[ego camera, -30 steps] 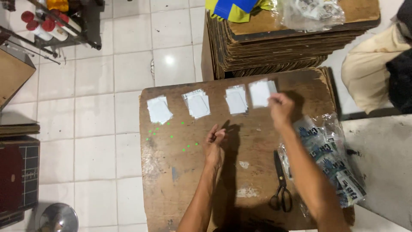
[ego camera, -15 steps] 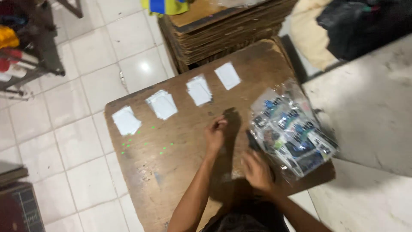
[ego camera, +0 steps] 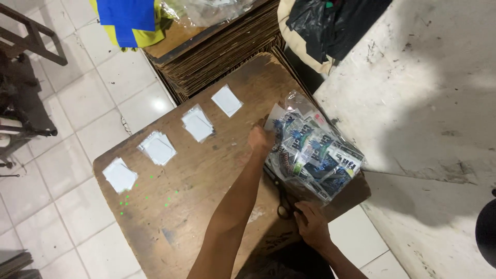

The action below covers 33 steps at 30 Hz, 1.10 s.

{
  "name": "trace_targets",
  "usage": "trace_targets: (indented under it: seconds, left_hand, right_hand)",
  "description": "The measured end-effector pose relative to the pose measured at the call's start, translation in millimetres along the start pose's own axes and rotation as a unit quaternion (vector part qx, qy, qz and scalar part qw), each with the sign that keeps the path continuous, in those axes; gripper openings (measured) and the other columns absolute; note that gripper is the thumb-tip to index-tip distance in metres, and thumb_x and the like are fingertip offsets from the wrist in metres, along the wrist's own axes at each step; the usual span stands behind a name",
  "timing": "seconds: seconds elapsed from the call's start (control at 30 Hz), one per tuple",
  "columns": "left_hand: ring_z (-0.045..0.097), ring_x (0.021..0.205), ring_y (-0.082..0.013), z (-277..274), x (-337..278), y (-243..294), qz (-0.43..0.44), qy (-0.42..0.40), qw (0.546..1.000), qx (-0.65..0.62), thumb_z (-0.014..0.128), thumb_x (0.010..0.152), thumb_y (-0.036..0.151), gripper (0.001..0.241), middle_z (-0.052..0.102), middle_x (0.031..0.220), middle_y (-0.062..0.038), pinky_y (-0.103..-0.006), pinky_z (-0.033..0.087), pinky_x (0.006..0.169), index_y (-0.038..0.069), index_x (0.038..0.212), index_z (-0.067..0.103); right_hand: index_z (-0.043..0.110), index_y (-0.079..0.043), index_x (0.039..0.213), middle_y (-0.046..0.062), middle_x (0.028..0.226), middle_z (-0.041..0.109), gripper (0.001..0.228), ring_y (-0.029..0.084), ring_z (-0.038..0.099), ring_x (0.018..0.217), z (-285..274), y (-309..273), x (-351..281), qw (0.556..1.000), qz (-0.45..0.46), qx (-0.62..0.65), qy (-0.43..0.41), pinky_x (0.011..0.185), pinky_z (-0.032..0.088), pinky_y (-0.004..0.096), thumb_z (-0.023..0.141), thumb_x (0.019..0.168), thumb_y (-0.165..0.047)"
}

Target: Cutting small white labels from a sheet using scissors and arranging them in rows on a table.

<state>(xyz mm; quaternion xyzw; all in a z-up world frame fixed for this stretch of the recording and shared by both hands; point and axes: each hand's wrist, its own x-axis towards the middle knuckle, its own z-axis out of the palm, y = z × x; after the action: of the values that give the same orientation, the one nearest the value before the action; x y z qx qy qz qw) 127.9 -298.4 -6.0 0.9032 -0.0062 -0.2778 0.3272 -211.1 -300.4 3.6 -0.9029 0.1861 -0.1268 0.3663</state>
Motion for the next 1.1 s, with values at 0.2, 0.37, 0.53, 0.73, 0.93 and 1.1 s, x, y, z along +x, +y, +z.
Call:
trace_targets:
  seconds: [0.2, 0.37, 0.53, 0.73, 0.93, 1.1]
  left_hand:
    - [0.074, 0.08, -0.0092, 28, 61, -51, 0.115, 0.137, 0.969, -0.17, 0.08, 0.082, 0.025, 0.004, 0.081, 0.091, 0.005, -0.0312, 0.055, 0.065, 0.028, 0.085, 0.083]
    - [0.07, 0.09, -0.0164, -69, -13, -58, 0.235, 0.056, 0.881, -0.406, 0.049, 0.075, -0.016, 0.04, 0.077, 0.095, -0.008, -0.0276, 0.059, 0.084, 0.008, 0.086, 0.079]
    - [0.07, 0.107, -0.0363, -186, -159, -80, 0.21, 0.118, 0.91, -0.336, 0.067, 0.089, -0.008, 0.017, 0.073, 0.116, -0.021, -0.0435, 0.06, 0.087, 0.004, 0.085, 0.077]
    - [0.075, 0.089, -0.0245, -148, -264, -173, 0.205, 0.132, 0.908, -0.34, 0.051, 0.089, -0.001, 0.021, 0.06, 0.14, -0.019, -0.0298, 0.061, 0.072, -0.002, 0.096, 0.071]
    - [0.034, 0.149, -0.0376, -141, -295, -228, 0.061, 0.08, 0.712, -0.695, 0.065, 0.069, -0.004, 0.087, 0.035, 0.164, -0.01, -0.061, 0.037, 0.113, 0.009, 0.153, 0.044]
    - [0.066, 0.093, -0.0219, -137, -269, -229, 0.037, 0.123, 0.698, -0.705, 0.073, 0.076, -0.005, 0.062, 0.059, 0.134, -0.017, -0.0398, 0.057, 0.089, -0.001, 0.136, 0.062]
  right_hand:
    - [0.072, -0.006, 0.114, 0.012, 0.114, 0.07, 0.023, 0.026, 0.068, 0.107, 1, -7, 18, 0.999, -0.026, 0.025, 0.014, 0.089, 0.057, 0.038, 0.069, 0.092, -0.013]
    - [0.076, -0.01, 0.113, 0.007, 0.109, 0.077, 0.029, 0.017, 0.075, 0.092, 4, -40, 51, 0.977, 0.122, 0.172, -0.04, 0.08, 0.059, 0.03, 0.07, 0.091, -0.027]
    - [0.046, 0.001, 0.149, 0.027, 0.138, 0.062, 0.085, 0.039, 0.064, 0.122, 2, -117, 116, 0.748, 0.299, 0.57, -0.162, 0.094, 0.054, 0.059, 0.059, 0.088, -0.057]
    - [0.064, -0.011, 0.136, 0.009, 0.11, 0.07, 0.059, 0.021, 0.069, 0.094, 50, -168, 132, 0.731, 0.342, 0.574, -0.136, 0.078, 0.063, 0.042, 0.078, 0.08, -0.003]
    - [0.069, -0.004, 0.122, 0.008, 0.091, 0.067, 0.052, 0.015, 0.064, 0.075, 43, -178, 142, 0.753, 0.209, 0.52, -0.345, 0.063, 0.059, 0.03, 0.079, 0.073, 0.009]
    - [0.058, 0.007, 0.138, 0.02, 0.109, 0.074, 0.069, 0.024, 0.068, 0.087, 25, -222, 181, 0.705, 0.126, 0.406, -0.567, 0.07, 0.059, 0.037, 0.077, 0.071, 0.007]
